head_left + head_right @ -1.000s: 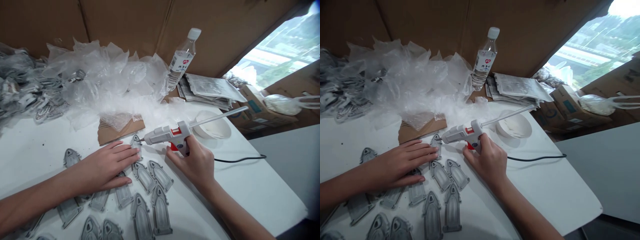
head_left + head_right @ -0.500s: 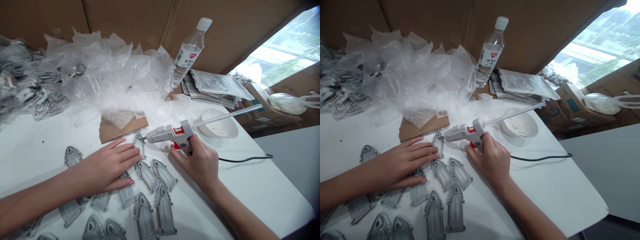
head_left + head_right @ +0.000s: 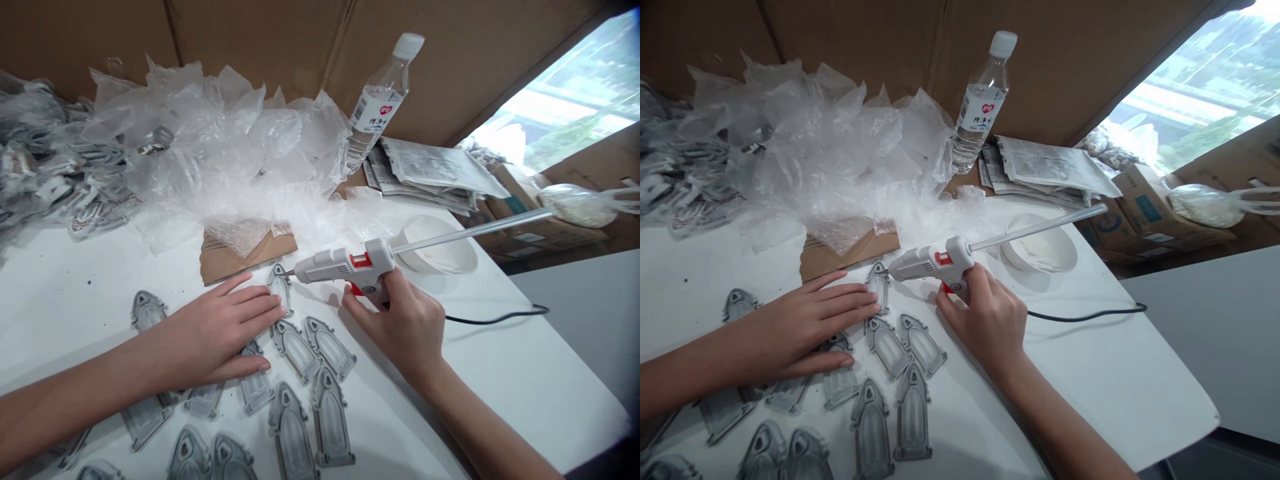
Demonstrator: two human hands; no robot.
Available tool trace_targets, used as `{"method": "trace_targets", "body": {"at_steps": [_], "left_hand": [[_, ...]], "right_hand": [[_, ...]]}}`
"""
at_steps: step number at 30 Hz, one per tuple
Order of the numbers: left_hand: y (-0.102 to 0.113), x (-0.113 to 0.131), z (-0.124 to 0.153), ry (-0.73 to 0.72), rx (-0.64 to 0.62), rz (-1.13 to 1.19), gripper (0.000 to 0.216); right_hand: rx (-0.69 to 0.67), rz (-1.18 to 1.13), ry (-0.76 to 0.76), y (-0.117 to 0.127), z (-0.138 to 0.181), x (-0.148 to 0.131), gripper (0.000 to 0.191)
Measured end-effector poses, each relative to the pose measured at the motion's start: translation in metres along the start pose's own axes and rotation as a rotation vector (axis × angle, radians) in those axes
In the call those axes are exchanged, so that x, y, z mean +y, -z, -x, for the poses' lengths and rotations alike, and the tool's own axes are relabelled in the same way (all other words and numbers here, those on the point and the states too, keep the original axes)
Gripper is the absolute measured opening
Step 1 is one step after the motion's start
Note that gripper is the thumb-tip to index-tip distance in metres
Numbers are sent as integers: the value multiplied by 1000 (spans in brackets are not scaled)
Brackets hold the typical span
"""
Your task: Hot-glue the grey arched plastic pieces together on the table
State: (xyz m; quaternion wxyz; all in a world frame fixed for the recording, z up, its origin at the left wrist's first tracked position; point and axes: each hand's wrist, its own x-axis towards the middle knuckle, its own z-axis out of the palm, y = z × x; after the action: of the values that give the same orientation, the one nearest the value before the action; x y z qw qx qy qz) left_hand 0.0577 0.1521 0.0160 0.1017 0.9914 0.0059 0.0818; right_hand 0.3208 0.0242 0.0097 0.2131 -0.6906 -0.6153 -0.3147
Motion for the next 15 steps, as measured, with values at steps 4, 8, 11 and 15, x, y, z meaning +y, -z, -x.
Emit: {"method": "trace_targets", "body": {"at_steps": [4, 8, 11, 15], "left_hand": [[0, -1, 0, -5, -6, -3, 55], [0, -1, 0, -6, -9, 1, 55], [0, -1, 0, -9, -8, 13, 54], [4, -2, -1, -12, -12, 58, 49]], "right_hand": [[-12, 2, -8, 0, 0, 1, 28], [-17, -12, 8, 0, 1, 3, 33], [-19, -29, 5, 1, 0, 5, 37], [-102, -123, -111, 3, -2, 9, 38]]}}
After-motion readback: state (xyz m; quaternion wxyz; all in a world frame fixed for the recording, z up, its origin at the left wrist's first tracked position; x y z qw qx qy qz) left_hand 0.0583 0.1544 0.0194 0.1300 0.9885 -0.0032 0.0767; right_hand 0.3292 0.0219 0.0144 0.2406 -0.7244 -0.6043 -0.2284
